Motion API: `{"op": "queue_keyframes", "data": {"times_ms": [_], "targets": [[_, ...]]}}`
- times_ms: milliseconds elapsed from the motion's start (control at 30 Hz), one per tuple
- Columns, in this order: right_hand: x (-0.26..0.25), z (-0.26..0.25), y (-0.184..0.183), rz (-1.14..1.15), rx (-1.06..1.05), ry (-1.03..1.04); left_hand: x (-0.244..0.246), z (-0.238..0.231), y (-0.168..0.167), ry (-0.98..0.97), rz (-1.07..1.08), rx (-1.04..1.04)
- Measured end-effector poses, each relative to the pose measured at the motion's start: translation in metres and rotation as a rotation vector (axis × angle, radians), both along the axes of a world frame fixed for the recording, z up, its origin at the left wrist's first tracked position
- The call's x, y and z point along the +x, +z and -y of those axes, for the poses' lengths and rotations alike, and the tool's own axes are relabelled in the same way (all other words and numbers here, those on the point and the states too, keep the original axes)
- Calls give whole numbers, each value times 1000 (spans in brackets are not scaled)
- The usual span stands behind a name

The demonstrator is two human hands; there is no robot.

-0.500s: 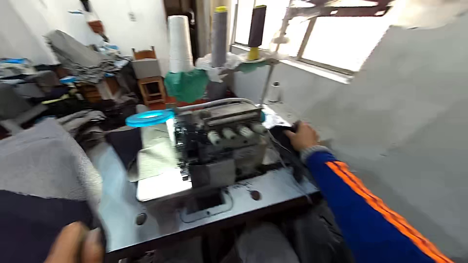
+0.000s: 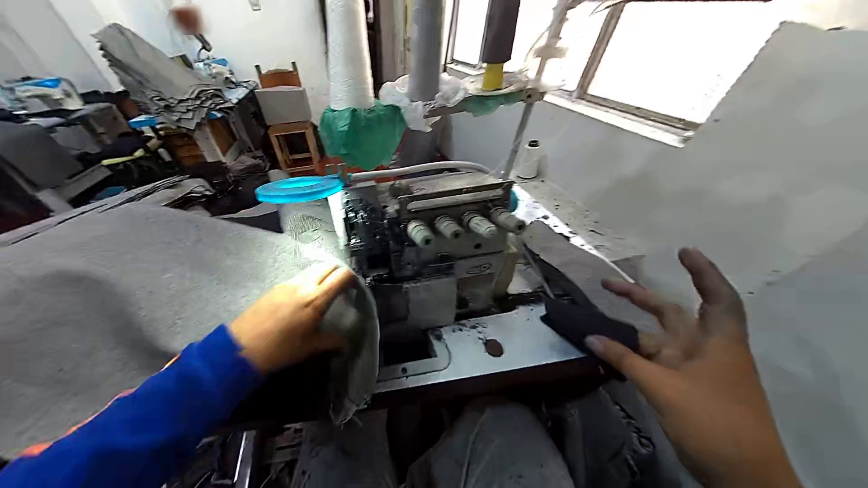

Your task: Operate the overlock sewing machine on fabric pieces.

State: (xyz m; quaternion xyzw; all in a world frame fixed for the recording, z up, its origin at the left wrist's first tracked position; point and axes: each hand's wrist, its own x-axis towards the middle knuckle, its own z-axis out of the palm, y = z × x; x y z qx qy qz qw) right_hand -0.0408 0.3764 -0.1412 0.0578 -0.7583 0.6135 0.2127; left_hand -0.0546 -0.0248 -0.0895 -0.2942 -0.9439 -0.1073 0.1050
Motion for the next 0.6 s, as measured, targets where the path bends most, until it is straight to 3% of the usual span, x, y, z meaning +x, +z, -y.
{"op": "queue_keyframes", "data": {"times_ms": [100, 167, 300, 400, 467, 533, 600], "targets": [[11, 39, -32, 17, -216, 99, -13, -1, -14, -207, -268, -56], [15, 67, -51, -21, -311, 117, -13, -8, -12, -253, -328, -136], [20, 106, -59, -146, -392, 189, -17, -18, 2, -367, -158, -105], [22, 133, -43, -164, -404, 119, -13, -27, 34, -430, 211, 74], [21, 151, -39, -223, -365, 101, -9, -34, 45, -416, 345, 182], [16, 168, -41, -281, -331, 105, -7, -34, 44, -379, 269, 192], [9, 180, -45, -303, -318, 107, -4, -33, 37, -293, 51, 138]]}}
